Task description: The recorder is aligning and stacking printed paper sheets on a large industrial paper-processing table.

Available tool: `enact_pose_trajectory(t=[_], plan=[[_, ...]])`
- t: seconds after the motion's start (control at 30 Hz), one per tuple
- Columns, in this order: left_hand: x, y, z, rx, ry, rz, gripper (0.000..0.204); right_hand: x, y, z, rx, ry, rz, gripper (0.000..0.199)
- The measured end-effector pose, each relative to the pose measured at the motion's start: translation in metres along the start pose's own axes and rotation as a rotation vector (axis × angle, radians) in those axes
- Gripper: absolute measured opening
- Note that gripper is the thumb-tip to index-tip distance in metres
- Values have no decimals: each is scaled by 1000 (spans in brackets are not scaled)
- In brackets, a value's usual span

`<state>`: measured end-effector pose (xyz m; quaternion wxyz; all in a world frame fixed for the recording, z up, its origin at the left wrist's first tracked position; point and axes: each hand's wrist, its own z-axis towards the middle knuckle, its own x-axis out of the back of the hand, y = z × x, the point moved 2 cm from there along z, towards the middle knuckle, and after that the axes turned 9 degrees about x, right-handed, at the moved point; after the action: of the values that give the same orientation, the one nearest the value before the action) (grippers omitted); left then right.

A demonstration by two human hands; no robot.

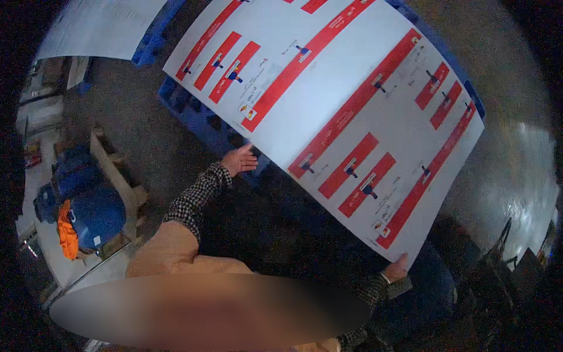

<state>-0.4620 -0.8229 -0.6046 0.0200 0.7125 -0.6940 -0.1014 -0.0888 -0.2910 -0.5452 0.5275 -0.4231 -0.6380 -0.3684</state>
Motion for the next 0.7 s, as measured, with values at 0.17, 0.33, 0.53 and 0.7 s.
enact_pose_trajectory(t=[0.17,0.33,0.53,0.7], plan=[[6,25,8,-19,-123,-179,71,99,-85,25,-209,135,794,42],[-24,34,27,-303,-47,-493,38,78,-38,64,-132,-128,1306,43],[-25,41,13,-444,-107,-488,39,-13,-15,-22,-192,176,1180,40],[1,34,38,-417,-311,-409,35,-75,64,-9,-233,-18,1045,51]])
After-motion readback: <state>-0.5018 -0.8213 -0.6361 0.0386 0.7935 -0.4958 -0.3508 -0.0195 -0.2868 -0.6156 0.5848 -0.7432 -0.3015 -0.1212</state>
